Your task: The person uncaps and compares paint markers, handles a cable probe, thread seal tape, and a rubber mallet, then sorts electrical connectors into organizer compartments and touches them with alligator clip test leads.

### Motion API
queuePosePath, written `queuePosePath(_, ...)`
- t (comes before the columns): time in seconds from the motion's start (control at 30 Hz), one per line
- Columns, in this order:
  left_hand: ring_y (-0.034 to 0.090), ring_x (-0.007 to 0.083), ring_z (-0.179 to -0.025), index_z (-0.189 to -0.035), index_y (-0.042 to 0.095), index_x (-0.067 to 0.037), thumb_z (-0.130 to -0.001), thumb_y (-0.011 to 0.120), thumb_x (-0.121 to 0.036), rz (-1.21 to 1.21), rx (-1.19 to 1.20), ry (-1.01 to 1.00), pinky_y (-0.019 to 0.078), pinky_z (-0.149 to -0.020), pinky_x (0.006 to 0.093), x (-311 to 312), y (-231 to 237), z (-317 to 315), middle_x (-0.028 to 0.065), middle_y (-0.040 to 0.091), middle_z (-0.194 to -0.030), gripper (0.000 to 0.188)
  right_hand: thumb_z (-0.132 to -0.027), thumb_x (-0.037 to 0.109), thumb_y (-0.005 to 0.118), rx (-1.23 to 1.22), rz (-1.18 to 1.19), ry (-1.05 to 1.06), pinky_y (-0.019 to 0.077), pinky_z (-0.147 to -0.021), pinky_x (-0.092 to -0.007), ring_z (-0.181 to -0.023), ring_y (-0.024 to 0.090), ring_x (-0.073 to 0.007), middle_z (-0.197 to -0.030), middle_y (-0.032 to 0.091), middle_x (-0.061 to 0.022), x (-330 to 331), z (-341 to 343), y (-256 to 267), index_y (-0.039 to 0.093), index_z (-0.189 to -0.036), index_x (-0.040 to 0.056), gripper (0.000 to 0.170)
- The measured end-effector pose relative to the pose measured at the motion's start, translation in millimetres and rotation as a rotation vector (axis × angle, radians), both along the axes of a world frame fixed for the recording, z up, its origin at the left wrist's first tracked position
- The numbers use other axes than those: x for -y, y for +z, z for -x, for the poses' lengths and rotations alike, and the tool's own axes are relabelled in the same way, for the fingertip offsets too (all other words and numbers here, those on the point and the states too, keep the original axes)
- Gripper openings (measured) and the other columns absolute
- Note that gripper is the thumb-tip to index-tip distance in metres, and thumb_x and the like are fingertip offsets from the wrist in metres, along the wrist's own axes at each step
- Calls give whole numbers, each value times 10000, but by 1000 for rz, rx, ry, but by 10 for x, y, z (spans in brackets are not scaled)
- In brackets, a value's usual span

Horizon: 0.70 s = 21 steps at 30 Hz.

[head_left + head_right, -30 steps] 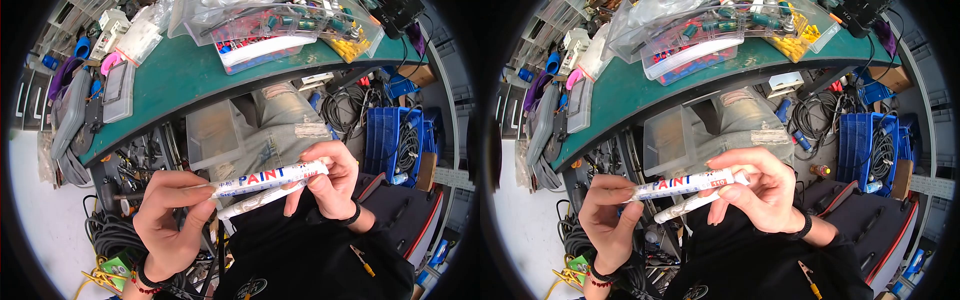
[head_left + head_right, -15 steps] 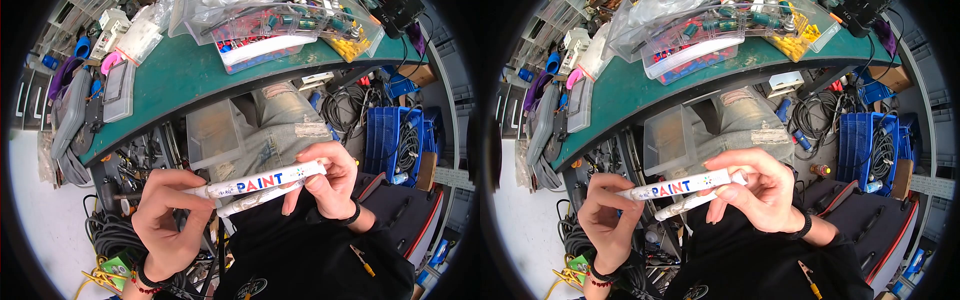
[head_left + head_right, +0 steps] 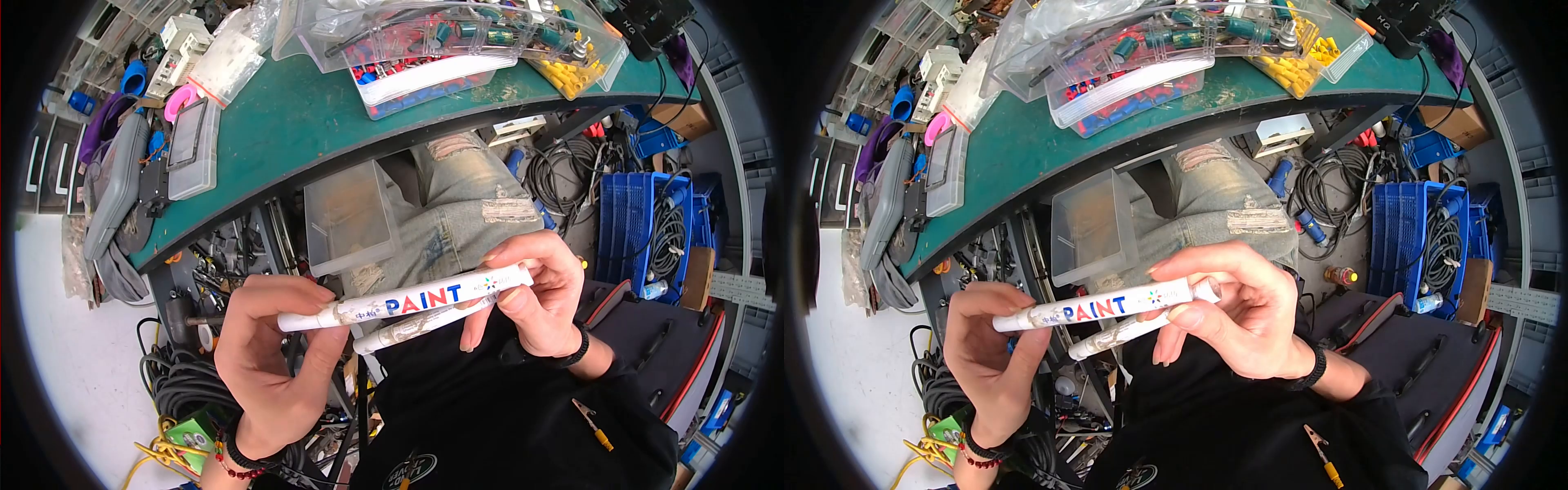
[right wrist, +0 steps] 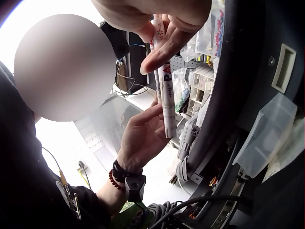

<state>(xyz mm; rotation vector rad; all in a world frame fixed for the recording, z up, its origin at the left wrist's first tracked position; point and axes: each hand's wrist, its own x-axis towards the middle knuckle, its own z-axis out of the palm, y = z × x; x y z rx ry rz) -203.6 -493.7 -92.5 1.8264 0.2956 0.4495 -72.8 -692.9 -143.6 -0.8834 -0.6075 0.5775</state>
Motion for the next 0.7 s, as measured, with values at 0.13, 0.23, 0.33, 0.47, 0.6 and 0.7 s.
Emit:
queuePosePath(0.13, 580, 139, -847, -1041, 565, 27, -760, 681, 135, 27, -20, 14, 479, -731, 246, 15, 29, -8, 131, 590, -1008, 323, -940, -25, 530, -6, -16, 3, 581, -536, -338, -631, 687, -256, -913, 662, -255, -9, -6, -7, 460, -1203, -113, 286)
queuePosePath(0.23, 579, 134, -825, -1068, 594, 33, -778, 681, 99, 14, -90, -5, 471, -726, 240, 20, 115, -24, 120, 598, -1000, 309, -945, -13, 527, -81, -21, 18, 582, -521, -345, -622, 686, -268, -912, 662, -256, -2, -4, -3, 459, -1198, -116, 281)
queuePosePath(0.33, 573, 144, -804, -1084, 634, 37, -812, 675, 34, -22, -183, -66, 462, -715, 251, -10, 137, -31, 119, 617, -970, 275, -964, 20, 510, -77, -29, 37, 583, -514, -351, -623, 688, -276, -911, 665, -250, 2, -37, -12, 455, -1215, -113, 290)
queuePosePath(0.47, 557, 157, -760, -1052, 667, 47, -886, 629, -54, -41, -271, -79, 451, -696, 270, 7, 90, -22, 127, 633, -895, 198, -981, 55, 490, -135, -22, 90, 592, -522, -367, -637, 693, -286, -937, 665, -247, 3, -60, 2, 424, -1286, -112, 354)
queuePosePath(0.6, 532, 124, -680, -1059, 657, 51, -950, 573, -114, -81, -284, -53, 439, -625, 249, -18, 94, -14, 108, 612, -860, 215, -992, 72, 466, -279, 10, 206, 614, -669, -413, -792, 700, -333, -1081, 628, -258, -4, -92, 64, 350, -1394, -76, 443)
queuePosePath(0.7, 513, 82, -649, -1080, 641, 43, -983, 534, -144, 7, -284, 17, 418, -561, 210, -32, 72, -5, 80, 594, -840, 237, -998, 45, 434, -307, -7, 259, 584, -828, -459, -1002, 657, -393, -1223, 566, -267, -6, -85, 54, 335, -1419, -52, 443)
